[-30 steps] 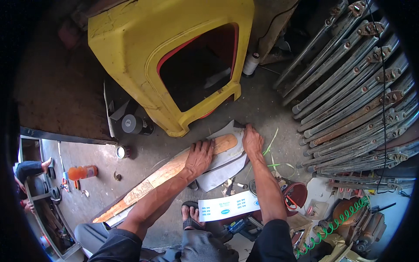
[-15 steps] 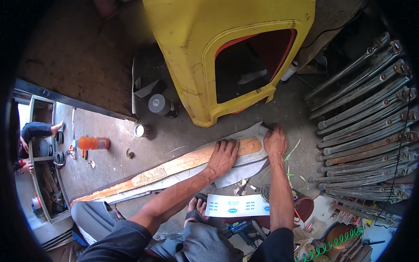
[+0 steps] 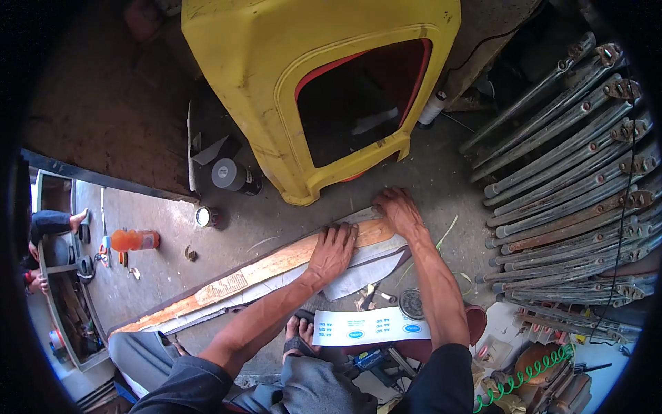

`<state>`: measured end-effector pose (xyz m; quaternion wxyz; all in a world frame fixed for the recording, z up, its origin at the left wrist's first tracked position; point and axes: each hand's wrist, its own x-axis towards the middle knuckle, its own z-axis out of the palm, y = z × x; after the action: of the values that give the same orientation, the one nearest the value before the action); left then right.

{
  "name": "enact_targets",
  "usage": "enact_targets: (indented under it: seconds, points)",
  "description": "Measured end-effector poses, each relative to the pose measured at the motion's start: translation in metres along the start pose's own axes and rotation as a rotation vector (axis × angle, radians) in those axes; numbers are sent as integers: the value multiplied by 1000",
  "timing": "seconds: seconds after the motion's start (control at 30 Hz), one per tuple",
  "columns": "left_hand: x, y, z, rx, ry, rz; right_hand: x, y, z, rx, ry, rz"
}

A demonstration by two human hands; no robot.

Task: The person trims a piece of fabric around a wooden furniture component using shears, and then applies glue to the edge of the component using a small brush.

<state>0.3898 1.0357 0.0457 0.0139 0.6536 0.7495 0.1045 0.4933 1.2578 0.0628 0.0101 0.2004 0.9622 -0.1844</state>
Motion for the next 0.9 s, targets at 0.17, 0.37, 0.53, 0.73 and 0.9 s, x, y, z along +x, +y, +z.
enact_targets:
  seconds: [0.17,0.37,0.53,0.73,0.9]
  points:
    - [-3,-3,5,-9,11,-2,-12,-13,-13,-54,81,-56]
    - [-6,1,10,-34,40,-18,-46,-31,-14,-206,159,-167]
    - [-10,1,7,-163,-54,-50,-61,-38,-10,-314,140,-142]
    - [-8,0,3,-22,149,14,-63,-42,-4,-390,100,-151]
    - [-12,-5,5,-7,65,6,-71,-66,7,-512,60,-163]
